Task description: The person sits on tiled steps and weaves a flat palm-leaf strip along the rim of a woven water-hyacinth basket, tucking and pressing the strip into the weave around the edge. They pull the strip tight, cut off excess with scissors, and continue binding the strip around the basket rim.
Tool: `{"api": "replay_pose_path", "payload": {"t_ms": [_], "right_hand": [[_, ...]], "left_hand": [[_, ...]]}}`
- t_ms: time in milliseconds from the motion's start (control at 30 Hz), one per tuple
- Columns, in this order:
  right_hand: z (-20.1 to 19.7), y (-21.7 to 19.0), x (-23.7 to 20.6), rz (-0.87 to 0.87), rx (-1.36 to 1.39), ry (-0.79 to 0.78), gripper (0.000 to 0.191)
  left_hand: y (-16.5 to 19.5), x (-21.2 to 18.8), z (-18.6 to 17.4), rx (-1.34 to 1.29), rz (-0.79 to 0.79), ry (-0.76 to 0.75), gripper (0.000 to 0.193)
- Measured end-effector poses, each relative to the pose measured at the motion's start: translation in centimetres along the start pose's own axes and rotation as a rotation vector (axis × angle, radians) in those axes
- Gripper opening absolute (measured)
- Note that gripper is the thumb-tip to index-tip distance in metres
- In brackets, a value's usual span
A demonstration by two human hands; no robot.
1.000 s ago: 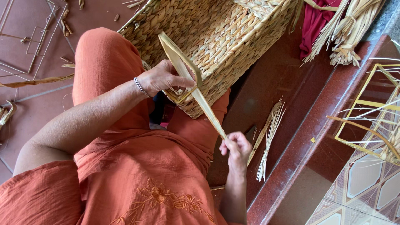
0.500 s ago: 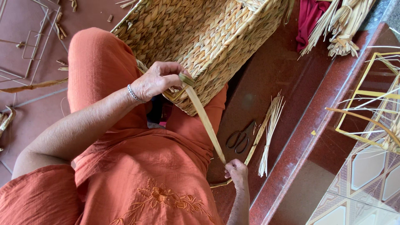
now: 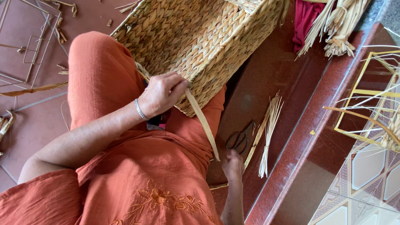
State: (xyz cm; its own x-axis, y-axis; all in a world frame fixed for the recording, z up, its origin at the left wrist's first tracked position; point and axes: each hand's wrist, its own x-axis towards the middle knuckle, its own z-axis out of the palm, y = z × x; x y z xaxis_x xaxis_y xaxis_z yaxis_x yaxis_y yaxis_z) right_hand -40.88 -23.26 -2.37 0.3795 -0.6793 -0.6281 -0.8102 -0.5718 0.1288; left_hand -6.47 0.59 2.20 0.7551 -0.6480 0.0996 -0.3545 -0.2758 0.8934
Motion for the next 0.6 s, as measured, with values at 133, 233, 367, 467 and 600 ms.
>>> {"api": "replay_pose_path", "payload": {"t_ms": [133,233,367,467,600], "right_hand": [[-3.1,-7.2,0.3,-0.746,0.547,0.485,0.03],[-5.2,-14.0,0.1,-0.921,0.774,0.353,0.028],[-7.5,-18.8,-0.3,-1.005,0.727,0.402,0.022],[-7.5,-19.6,-1.2,-1.007,0.668,0.403,0.039],[-5.2,-19.6,-3.0,-1.039,0.818,0.366,0.035]], "left_hand": [[1.9,-1.2,-0.1,0.185,0.17,0.114,0.023],[2.4,-1.7,-0.4,0.222,0.186,0.159,0.023],[1.5,-2.0,-0.7,0.088,0.164,0.191,0.022],[0.5,-2.1,0.0,0.074,0.219,0.199,0.017],[-0.3,-2.3,1.3,0.116,0.29,0.191,0.02]]}}
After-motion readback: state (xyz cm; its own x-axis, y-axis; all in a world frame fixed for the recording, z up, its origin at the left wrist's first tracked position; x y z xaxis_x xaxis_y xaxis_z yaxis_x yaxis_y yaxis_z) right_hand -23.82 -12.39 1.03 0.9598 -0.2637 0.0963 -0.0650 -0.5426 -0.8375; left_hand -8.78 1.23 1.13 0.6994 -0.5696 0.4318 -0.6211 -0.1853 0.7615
